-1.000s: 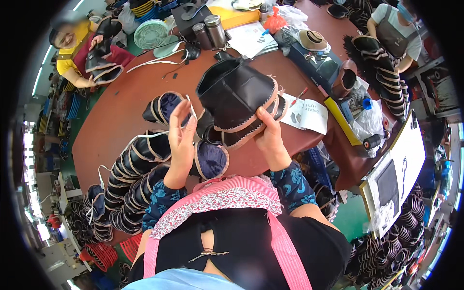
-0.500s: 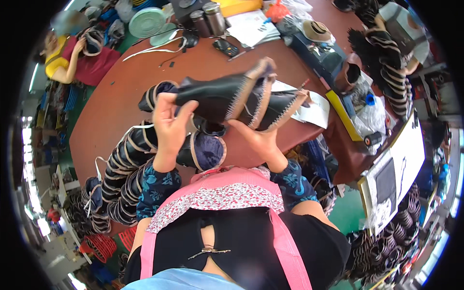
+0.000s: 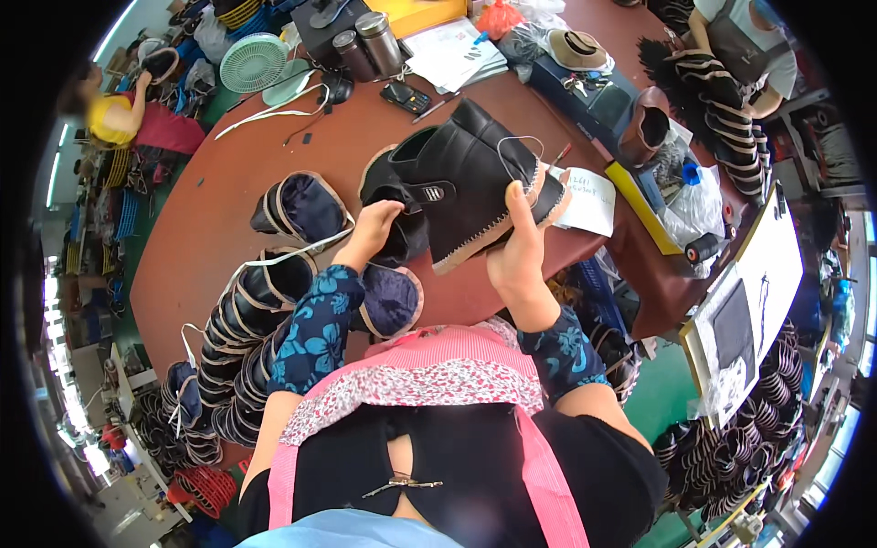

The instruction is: Bundling shoe upper components together using a cord.

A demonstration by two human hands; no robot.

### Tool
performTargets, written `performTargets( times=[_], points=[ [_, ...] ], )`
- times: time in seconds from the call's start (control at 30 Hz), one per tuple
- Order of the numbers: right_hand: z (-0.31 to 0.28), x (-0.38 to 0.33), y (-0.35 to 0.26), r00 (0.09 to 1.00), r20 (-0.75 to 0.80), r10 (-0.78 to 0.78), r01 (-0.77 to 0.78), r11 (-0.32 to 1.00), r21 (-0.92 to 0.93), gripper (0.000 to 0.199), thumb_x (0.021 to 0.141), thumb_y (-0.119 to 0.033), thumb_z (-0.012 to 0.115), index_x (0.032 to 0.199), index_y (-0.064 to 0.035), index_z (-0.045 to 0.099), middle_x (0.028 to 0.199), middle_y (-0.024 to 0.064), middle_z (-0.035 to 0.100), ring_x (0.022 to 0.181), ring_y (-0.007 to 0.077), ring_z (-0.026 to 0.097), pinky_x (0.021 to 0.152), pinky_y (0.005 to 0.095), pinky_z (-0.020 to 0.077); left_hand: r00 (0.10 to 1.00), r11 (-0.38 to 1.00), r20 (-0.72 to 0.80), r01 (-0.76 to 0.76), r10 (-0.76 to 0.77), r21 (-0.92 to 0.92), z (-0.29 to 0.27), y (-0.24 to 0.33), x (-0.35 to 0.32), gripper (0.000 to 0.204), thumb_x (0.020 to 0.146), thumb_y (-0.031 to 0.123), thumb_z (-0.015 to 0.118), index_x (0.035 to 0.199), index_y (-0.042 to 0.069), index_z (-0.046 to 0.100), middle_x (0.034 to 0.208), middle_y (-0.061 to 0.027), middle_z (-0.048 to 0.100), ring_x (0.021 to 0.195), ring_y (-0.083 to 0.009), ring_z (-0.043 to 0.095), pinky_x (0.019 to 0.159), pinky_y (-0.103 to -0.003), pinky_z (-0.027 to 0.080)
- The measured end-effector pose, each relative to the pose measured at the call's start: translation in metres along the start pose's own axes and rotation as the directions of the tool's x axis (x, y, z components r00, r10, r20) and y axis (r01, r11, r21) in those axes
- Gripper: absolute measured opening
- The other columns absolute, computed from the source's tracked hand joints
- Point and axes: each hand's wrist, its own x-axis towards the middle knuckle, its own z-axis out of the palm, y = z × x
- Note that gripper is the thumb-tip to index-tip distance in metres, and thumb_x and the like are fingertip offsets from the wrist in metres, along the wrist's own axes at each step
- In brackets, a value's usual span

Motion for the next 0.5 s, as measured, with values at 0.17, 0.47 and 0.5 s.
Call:
performTargets(
  times=[0.17, 0.47, 0.5],
  points=[
    [-0.013, 0.005, 0.011, 0.994, -0.105, 0.044, -0.032, 0.993, 0.118, 0.045, 0.115, -0.030, 0.058, 0.155, -0.0106, 0.055, 0.152, 0.0087, 0.065, 0.138, 0.0286, 0.063, 0.118, 0.0474, 0.0497, 0.944, 0.968, -0.309, 0.040, -0.118, -0.249, -0.043, 0.113, 0.043, 0.022, 0.114, 0.014, 0.060, 0.119, 0.001, 0.077, 0.112, -0.0156, 0.078, 0.105, -0.0328, 0.073, 0.095, -0.040, 0.056],
    [0.029, -0.023, 0.033, 0.992, 0.088, 0.086, -0.080, 0.994, -0.076, 0.054, 0.115, -0.015, 0.056, 0.166, -0.0062, 0.041, 0.163, 0.0135, 0.053, 0.149, 0.0318, 0.054, 0.125, 0.0490, 0.0444, 0.924, 0.958, -0.377, -0.058, -0.055, -0.282, -0.116, 0.234, 0.052, 0.024, 0.113, 0.022, 0.063, 0.115, 0.003, 0.077, 0.110, -0.0088, 0.073, 0.112, -0.0263, 0.061, 0.101, -0.037, 0.046],
    [0.026, -0.027, 0.040, 0.983, 0.120, 0.140, -0.123, 0.983, -0.138, 0.055, 0.114, -0.013, 0.056, 0.166, -0.0054, 0.040, 0.164, 0.0141, 0.052, 0.151, 0.0320, 0.052, 0.125, 0.0490, 0.0439, 0.929, 0.927, -0.343, -0.001, -0.138, -0.376, -0.119, 0.233, 0.050, 0.023, 0.113, 0.021, 0.064, 0.113, 0.002, 0.076, 0.104, -0.0078, 0.070, 0.107, -0.0246, 0.059, 0.097, -0.036, 0.046]
  ],
)
